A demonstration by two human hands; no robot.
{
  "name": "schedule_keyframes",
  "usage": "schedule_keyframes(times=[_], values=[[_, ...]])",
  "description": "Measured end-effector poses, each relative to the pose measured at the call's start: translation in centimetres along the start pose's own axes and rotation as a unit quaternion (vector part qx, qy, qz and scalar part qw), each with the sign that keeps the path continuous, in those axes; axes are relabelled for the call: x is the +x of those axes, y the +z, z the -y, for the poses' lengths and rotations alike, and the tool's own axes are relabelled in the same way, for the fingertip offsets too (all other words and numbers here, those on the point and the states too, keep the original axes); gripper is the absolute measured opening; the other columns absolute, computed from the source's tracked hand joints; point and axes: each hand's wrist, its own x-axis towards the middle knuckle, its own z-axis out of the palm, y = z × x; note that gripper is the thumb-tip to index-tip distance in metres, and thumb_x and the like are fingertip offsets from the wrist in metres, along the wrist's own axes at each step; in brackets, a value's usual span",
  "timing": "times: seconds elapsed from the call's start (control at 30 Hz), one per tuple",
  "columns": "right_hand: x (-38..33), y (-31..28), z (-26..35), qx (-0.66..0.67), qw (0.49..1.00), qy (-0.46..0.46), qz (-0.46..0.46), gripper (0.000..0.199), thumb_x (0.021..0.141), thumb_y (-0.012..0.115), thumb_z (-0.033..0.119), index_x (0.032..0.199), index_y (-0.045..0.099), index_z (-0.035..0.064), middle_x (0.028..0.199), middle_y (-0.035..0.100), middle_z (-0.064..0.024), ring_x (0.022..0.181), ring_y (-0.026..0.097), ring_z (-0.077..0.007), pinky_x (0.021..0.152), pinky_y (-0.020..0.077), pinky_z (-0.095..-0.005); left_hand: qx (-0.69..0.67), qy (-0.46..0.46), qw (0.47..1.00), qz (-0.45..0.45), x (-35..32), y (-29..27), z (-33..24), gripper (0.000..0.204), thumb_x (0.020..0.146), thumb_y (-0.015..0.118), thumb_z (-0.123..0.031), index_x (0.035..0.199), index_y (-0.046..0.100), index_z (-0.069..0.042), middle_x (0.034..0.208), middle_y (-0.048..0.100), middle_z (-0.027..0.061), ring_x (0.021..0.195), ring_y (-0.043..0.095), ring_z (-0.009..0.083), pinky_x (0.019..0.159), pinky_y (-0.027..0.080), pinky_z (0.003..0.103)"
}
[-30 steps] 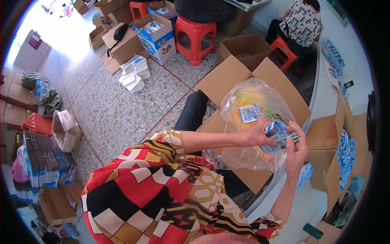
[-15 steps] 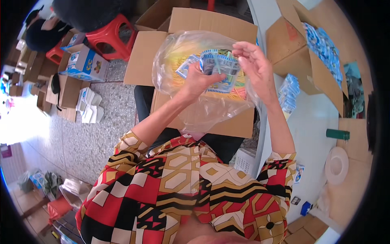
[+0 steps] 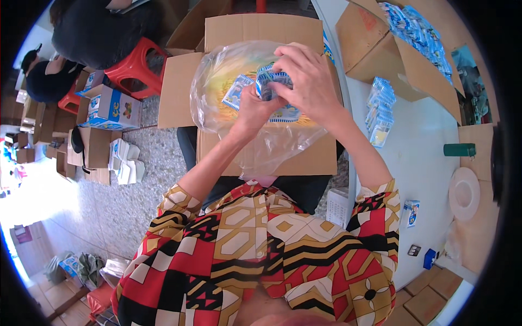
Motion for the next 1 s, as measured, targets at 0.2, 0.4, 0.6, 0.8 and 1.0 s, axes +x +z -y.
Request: schedule_keyframes(times=[0.2, 0.4, 0.6, 0.8, 1.0], values=[[-0.3, 0.5, -0.8, 0.146, 0.986, 0.081, 0.005, 0.018, 0.069, 0.068, 0.009, 0.084, 0.058, 0.0047, 0.095, 0.058, -0.0047, 0.090, 0.056, -0.0195, 0.079, 0.0432, -0.0300, -0.012, -0.021, 1.000, -0.002, -0.1, -0.3, 0.2, 0.023, 0.072, 0.066, 0.002, 0.094, 0.061, -0.002, 0.085, 0.063, 0.0013, 0.075, 0.058, 0.0069, 0.068, 0.050, 0.024], [-0.8, -2.4, -2.1, 0.466, 0.822, 0.329, -0.002, 0.011, 0.081, 0.061, 0.007, 0.091, 0.060, 0.0023, 0.085, 0.059, -0.0008, 0.080, 0.054, -0.0060, 0.074, 0.0433, -0.0209, -0.052, -0.036, 0.998, 0.017, -0.8, -0.8, -0.5, 0.026, 0.072, 0.067, 0.002, 0.098, 0.060, 0.000, 0.090, 0.064, 0.0043, 0.078, 0.060, 0.0092, 0.073, 0.051, 0.026], [-2.2, -2.6, -2.3, 0.507, 0.804, 0.309, -0.012, 0.009, 0.082, 0.059, 0.005, 0.091, 0.059, 0.0018, 0.085, 0.060, -0.0019, 0.082, 0.056, -0.0070, 0.075, 0.0439, -0.0216, -0.058, -0.031, 0.997, 0.038, -0.8, -1.0, -0.4, 0.028, 0.073, 0.068, 0.001, 0.099, 0.060, -0.002, 0.091, 0.064, 0.0033, 0.080, 0.061, 0.0100, 0.074, 0.051, 0.026], [-2.4, -2.4, -2.3, 0.494, 0.821, 0.287, -0.007, 0.008, 0.083, 0.059, 0.004, 0.091, 0.058, 0.0011, 0.086, 0.060, -0.0033, 0.082, 0.057, -0.0092, 0.077, 0.0445, -0.0226, -0.081, -0.022, 0.996, 0.037, -0.7, -0.7, -0.3, 0.029, 0.073, 0.067, 0.002, 0.101, 0.060, -0.003, 0.091, 0.064, 0.0027, 0.080, 0.061, 0.0096, 0.074, 0.051, 0.026], [-2.9, -1.7, -2.5, 0.436, 0.861, 0.255, 0.068, 0.015, 0.080, 0.059, 0.003, 0.094, 0.058, 0.0003, 0.096, 0.059, -0.0050, 0.090, 0.054, -0.0111, 0.082, 0.0434, -0.0253, -0.092, -0.017, 0.995, 0.024, -0.7, -0.8, -0.3, 0.027, 0.075, 0.067, 0.001, 0.101, 0.060, -0.003, 0.091, 0.064, 0.0026, 0.080, 0.061, 0.0099, 0.074, 0.051, 0.026]])
